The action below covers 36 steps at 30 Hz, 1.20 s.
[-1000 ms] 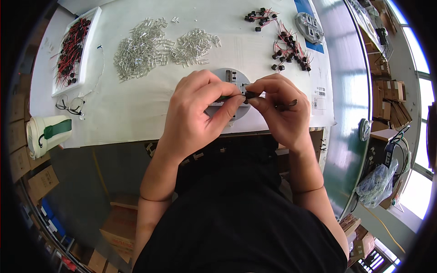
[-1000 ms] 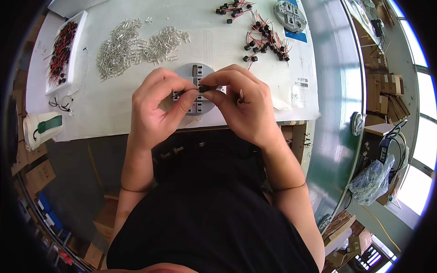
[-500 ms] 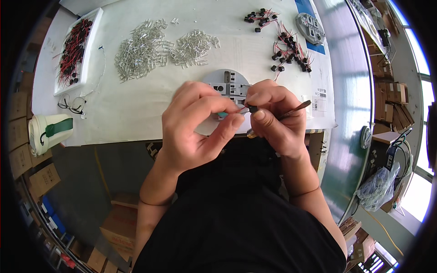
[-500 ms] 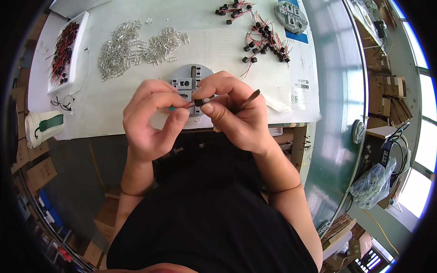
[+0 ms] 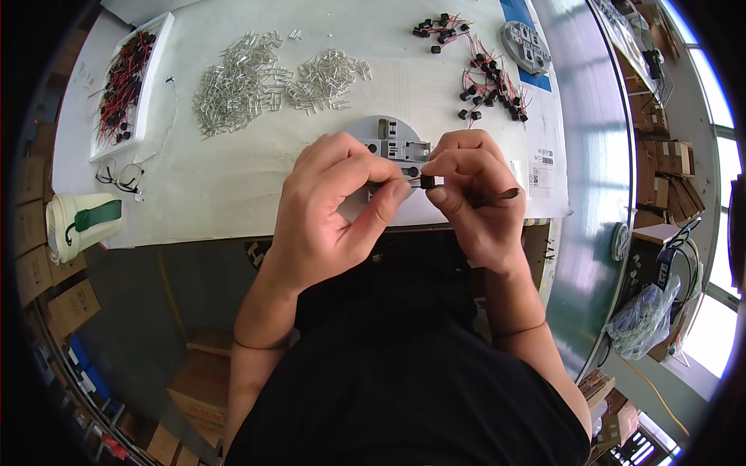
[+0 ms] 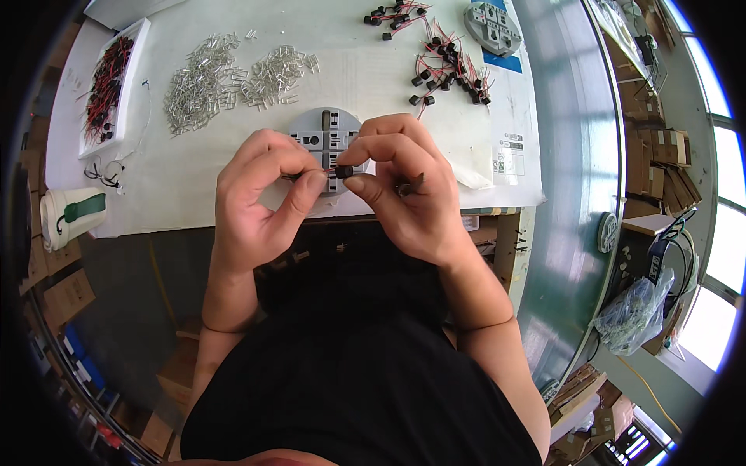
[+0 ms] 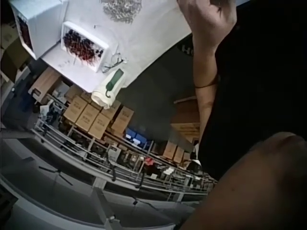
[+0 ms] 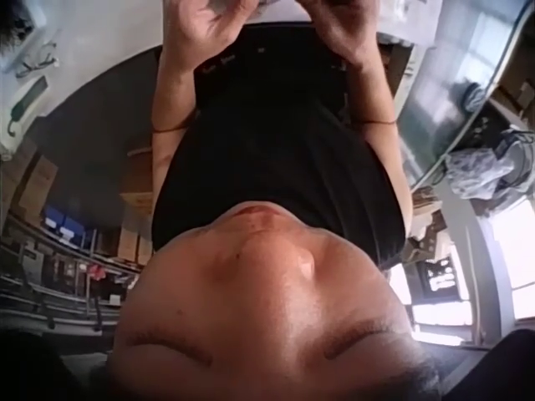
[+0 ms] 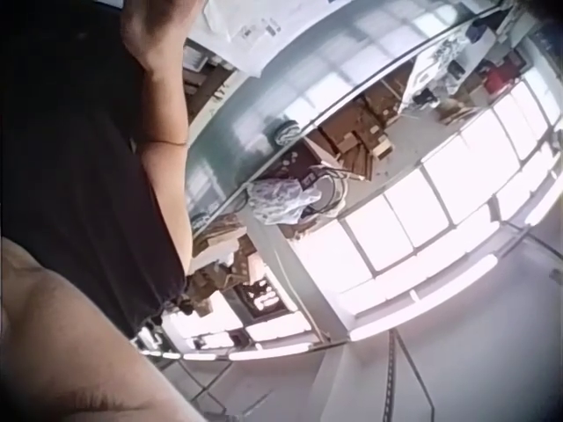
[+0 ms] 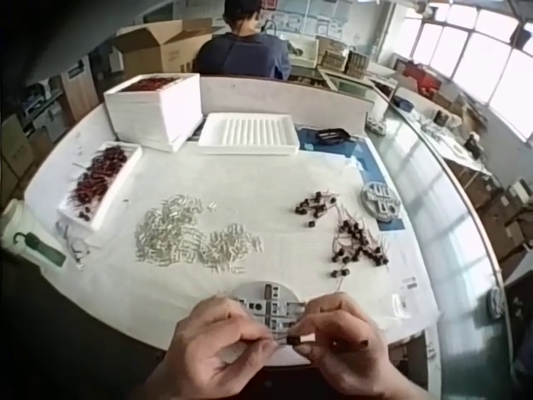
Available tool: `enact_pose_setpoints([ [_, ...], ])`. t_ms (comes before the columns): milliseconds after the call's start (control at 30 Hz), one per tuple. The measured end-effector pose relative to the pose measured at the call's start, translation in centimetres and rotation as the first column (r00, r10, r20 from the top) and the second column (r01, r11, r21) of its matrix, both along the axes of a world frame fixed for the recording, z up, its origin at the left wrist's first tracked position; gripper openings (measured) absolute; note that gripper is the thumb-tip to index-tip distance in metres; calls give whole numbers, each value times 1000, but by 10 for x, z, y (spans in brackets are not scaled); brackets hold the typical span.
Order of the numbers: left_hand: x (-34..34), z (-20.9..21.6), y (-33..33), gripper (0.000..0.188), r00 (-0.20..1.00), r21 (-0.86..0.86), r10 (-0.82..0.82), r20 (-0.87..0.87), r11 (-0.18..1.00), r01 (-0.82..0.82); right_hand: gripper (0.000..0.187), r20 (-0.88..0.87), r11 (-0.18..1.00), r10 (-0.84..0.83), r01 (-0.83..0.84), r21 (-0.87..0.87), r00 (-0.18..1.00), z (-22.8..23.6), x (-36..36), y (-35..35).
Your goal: Assembling small precision components into a circular jig at a workbench.
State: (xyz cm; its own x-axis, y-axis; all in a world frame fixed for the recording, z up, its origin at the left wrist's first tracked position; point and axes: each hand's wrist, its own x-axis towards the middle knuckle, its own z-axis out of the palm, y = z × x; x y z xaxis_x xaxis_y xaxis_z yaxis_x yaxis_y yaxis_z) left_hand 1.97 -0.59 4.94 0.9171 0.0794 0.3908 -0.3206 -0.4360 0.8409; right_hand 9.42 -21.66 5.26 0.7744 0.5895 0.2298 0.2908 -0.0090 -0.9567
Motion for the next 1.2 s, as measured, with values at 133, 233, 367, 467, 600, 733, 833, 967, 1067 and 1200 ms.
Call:
enact_pose_setpoints([
  [133, 6, -5, 3, 9, 998, 328, 43, 37, 943, -52, 33, 197, 947, -66, 124, -298, 978, 1, 2, -3],
  [233, 8, -9, 1, 11, 997, 447, 75, 25, 891, -78, 33, 307, 906, -70, 189, -378, 949, -8, 2, 1],
  [367, 8, -14, -6, 13, 989, 559, 141, 39, 818, -139, 28, 415, 849, -28, 241, -471, 909, -13, 0, 7],
  [467, 9, -23, -8, 14, 982, 581, 175, 68, 794, -181, 27, 456, 774, 17, 277, -569, 890, -7, -4, 11],
  [600, 13, -36, -11, 23, 962, 525, 232, 143, 806, -272, 26, 494, 681, 109, 297, -670, 863, 1, -5, 13],
  [733, 14, -48, -13, 41, 931, 409, 300, 206, 838, -361, 25, 506, 659, 226, 252, -709, 832, 8, 1, 14],
  [833, 12, -52, -13, 53, 936, 367, 301, 186, 862, -350, 16, 493, 680, 133, 283, -676, 860, 13, -13, 15],
  [967, 10, -51, -10, 58, 952, 345, 275, 132, 888, -304, 14, 464, 896, -115, 293, -332, 878, -8, -6, 12],
  [1067, 7, -51, -10, 69, 958, 367, 272, 87, 886, -285, 39, 2, 962, -271, 270, 47, 963, 7, 6, 12],
  [1200, 2, -45, -7, 83, 975, 359, 221, 19, 909, -213, 54, -247, 888, -108, 205, 411, 963, 8, 15, 43],
])
